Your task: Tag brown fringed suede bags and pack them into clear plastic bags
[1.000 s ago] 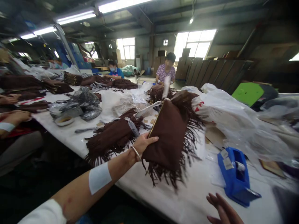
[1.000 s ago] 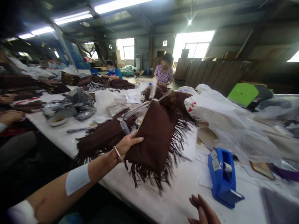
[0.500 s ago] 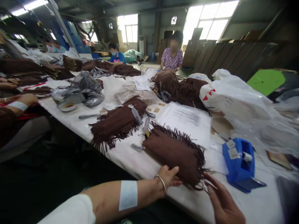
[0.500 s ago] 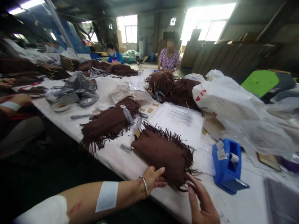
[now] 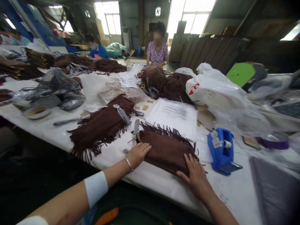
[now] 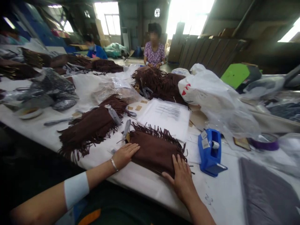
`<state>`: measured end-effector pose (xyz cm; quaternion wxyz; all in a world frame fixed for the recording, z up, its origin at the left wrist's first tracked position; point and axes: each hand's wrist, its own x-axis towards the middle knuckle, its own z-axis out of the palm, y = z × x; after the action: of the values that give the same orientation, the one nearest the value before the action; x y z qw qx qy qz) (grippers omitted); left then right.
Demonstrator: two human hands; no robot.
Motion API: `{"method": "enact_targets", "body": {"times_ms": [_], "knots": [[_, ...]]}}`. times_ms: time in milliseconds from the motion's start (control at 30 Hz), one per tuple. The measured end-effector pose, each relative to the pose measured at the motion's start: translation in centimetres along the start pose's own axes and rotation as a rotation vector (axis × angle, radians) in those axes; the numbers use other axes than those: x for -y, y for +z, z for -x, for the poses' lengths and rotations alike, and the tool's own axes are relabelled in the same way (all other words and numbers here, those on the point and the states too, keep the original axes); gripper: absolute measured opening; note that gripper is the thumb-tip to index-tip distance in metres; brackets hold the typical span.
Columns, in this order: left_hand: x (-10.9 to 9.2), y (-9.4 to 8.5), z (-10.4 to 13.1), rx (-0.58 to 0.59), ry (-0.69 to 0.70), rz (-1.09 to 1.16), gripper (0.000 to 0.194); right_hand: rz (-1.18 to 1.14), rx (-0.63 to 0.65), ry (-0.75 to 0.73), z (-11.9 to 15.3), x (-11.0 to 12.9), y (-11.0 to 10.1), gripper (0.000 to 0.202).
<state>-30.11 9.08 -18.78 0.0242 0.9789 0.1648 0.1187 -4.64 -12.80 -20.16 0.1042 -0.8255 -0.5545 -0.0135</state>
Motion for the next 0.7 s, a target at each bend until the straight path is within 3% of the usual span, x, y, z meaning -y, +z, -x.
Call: {"method": "enact_targets", "body": {"times_ms": [67,100,200,267,333,467,533,600,700], "knots": [[-0.4,0.7,0.1,-0.069,0.049,-0.060,0.043,0.023,-0.081,0.127,0.1,-0.7,-1.6,0.074],[-0.9,0.7,0.4,-0.093,0.072,-0.082,0.041,0.030,-0.130,0.106,0.2,-0.3,-2.3,0.074],[-3.1,-0.1,1.5,-0.089,0.097,-0.100,0.037,0.019,-0.139,-0.248,0.2,3.6,-3.7,0.078],[-4.2,-1.1,2.2,-0.062,0.080,-0.048,0.038,0.029,-0.087,-0.497,0.1,7.0,-3.1,0.071],[-4.4,-2.3,3.1,-0.086,0.046,0.070,0.040,0.055,-0.095,-0.606,0.0,9.4,-1.8,0.060],[-2.5,-5.0,6.8,-0.295,-0.177,0.274,0.020,0.018,-0.180,-0.536,-0.6,10.3,1.2,0.053],[-1.3,-5.6,9.1,-0.329,-0.321,0.280,0.019,-0.028,-0.208,-0.505,-0.8,10.1,1.8,0.052],[-0.5,-5.5,10.9,-0.259,-0.356,0.241,0.029,-0.067,-0.229,-0.481,-0.9,10.0,1.9,0.050],[-0.5,-4.7,11.8,-0.092,-0.295,0.160,0.042,-0.105,-0.240,-0.436,-0.8,10.4,1.8,0.047]]}}
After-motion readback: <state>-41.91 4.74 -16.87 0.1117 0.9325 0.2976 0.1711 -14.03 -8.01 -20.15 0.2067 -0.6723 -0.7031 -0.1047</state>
